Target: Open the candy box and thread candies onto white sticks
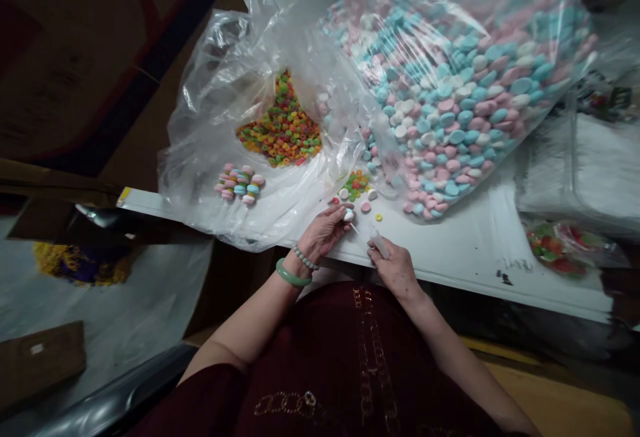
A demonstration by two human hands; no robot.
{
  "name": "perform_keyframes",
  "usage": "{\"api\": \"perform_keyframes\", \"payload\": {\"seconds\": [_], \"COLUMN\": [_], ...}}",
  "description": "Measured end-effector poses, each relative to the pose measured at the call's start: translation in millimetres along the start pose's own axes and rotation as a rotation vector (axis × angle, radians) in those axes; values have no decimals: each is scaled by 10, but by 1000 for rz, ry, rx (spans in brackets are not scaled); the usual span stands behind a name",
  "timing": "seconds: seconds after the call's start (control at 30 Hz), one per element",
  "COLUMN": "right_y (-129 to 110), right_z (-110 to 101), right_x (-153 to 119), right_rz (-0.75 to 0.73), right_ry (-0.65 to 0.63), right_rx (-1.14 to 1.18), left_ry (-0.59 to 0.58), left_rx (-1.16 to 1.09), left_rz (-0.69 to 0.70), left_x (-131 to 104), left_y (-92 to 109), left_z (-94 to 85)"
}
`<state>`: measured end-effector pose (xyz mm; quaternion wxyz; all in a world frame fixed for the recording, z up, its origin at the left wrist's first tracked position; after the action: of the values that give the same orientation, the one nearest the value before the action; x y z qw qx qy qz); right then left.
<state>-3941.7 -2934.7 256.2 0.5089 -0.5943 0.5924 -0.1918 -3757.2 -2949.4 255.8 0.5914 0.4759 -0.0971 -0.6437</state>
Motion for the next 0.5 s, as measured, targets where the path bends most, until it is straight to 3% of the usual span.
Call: {"api": "perform_keyframes", "payload": {"seconds": [0.33, 0.5], "right_y": [-90, -69], "right_z": [-53, -20], "right_x": [38, 10], "right_rz": [138, 129], "right_ry": [-15, -22], "right_rx": [172, 174], "left_ry": [-161, -20], "left_rx": [139, 32], "left_rz": [142, 21], "left_x": [-53, -20], "left_y": [-73, -58], "left_z": [30, 32]}}
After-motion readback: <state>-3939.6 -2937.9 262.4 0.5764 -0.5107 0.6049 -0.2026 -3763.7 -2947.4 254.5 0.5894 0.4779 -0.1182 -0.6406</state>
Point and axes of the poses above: each hand's wrist, its own x-axis towards the middle knuckle, its own z-axis out of the palm, y = z × x, the point moved 2 cm from there along x, towards the middle knuckle, and after that the axes turned 7 degrees about z, right-handed, at the moved point
